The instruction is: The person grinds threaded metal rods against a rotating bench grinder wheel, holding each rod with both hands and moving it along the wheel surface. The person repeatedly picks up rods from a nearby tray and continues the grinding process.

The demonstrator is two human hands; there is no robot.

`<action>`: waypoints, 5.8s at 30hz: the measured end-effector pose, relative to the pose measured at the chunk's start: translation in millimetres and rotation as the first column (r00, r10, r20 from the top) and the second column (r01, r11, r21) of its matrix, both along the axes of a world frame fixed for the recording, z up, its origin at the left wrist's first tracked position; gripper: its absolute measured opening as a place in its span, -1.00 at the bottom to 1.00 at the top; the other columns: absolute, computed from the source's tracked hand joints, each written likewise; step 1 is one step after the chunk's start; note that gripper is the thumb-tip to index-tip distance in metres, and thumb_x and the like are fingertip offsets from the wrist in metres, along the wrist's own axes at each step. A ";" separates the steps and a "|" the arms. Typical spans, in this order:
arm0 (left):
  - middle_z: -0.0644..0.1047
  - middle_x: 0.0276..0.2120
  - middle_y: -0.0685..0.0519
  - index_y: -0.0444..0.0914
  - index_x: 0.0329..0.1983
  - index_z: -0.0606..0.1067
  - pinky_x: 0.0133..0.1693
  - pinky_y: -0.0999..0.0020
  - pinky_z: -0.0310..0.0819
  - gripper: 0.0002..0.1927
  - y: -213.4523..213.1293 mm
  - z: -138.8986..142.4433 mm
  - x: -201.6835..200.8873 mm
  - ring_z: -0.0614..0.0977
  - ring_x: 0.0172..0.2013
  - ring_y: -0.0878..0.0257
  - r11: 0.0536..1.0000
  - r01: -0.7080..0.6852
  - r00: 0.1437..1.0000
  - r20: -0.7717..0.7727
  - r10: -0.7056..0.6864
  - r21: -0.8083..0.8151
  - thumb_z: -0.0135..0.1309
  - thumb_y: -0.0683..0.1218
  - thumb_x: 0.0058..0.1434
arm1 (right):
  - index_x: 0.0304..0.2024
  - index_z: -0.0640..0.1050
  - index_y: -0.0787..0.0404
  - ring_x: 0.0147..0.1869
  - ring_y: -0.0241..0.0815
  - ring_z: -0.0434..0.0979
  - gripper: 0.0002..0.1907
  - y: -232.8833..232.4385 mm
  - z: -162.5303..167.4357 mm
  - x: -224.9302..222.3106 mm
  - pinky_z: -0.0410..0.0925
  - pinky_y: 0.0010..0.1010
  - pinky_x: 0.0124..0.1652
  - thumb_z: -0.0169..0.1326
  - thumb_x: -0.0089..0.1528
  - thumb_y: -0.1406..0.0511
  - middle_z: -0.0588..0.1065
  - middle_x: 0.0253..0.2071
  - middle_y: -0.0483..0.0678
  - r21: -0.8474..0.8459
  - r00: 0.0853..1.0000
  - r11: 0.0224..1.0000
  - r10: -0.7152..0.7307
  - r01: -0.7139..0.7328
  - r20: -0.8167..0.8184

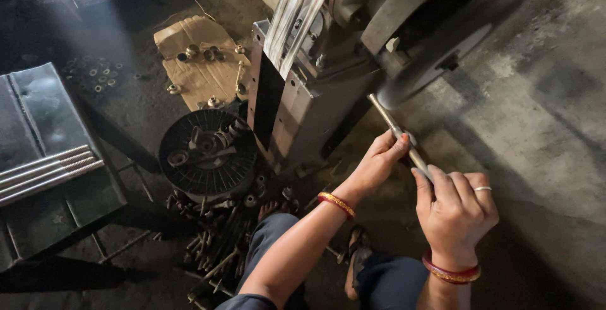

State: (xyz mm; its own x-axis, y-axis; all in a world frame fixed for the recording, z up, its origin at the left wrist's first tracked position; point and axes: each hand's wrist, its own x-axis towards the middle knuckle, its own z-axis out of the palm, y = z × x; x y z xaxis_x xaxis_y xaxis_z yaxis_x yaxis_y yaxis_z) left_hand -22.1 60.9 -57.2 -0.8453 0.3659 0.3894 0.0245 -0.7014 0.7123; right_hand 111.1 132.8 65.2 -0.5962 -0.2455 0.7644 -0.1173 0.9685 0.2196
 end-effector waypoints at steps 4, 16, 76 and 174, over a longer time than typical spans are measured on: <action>0.46 -0.27 0.18 -0.25 -0.09 0.42 -0.14 0.42 0.38 -0.73 -2.4 -0.1 1.6 0.43 -0.23 0.41 1.000 0.008 1.000 0.000 -0.008 0.025 -0.07 0.06 0.55 | -0.23 0.66 0.14 -0.22 -0.12 0.48 -0.79 0.1 -0.7 0.0 0.35 -0.34 -0.21 0.32 0.35 0.15 0.51 -0.37 -0.16 -0.018 0.999 1.000 -0.023 0.024 0.032; 0.43 -0.25 0.22 -0.24 -0.08 0.43 -0.11 0.45 0.35 -0.71 -3.3 1.5 2.0 0.39 -0.20 0.44 1.000 -0.013 1.000 -0.024 0.013 0.002 -0.06 0.09 0.53 | -0.17 0.65 0.15 -0.21 -0.11 0.46 -0.80 -3.8 3.3 5.3 0.35 -0.37 -0.17 0.41 0.24 0.26 0.50 -0.34 -0.16 -0.068 0.998 0.996 0.062 -0.062 0.006; 0.45 -0.28 0.20 -0.24 -0.10 0.42 -0.15 0.44 0.40 -0.74 -14.0 17.3 3.7 0.46 -0.23 0.42 0.995 0.052 0.999 0.007 -0.053 0.085 0.09 0.05 0.47 | -0.07 0.63 0.17 -0.08 -0.03 0.50 -0.84 4.0 -13.8 1.3 0.38 -0.30 -0.06 0.36 0.38 0.28 0.53 -0.23 -0.10 -0.098 0.998 0.994 0.049 -0.053 -0.045; 0.42 -0.26 0.21 -0.28 -0.02 0.38 -0.19 0.50 0.36 -0.77 2.8 -0.2 -10.0 0.41 -0.24 0.46 0.988 -0.127 0.992 -0.009 0.128 0.092 0.06 -0.03 0.49 | -0.27 0.55 0.16 -0.26 0.11 0.54 -0.74 4.4 -32.1 -37.1 0.37 -0.14 -0.26 0.22 0.38 0.14 0.51 -0.39 -0.01 -0.172 0.998 0.985 0.028 -0.017 0.059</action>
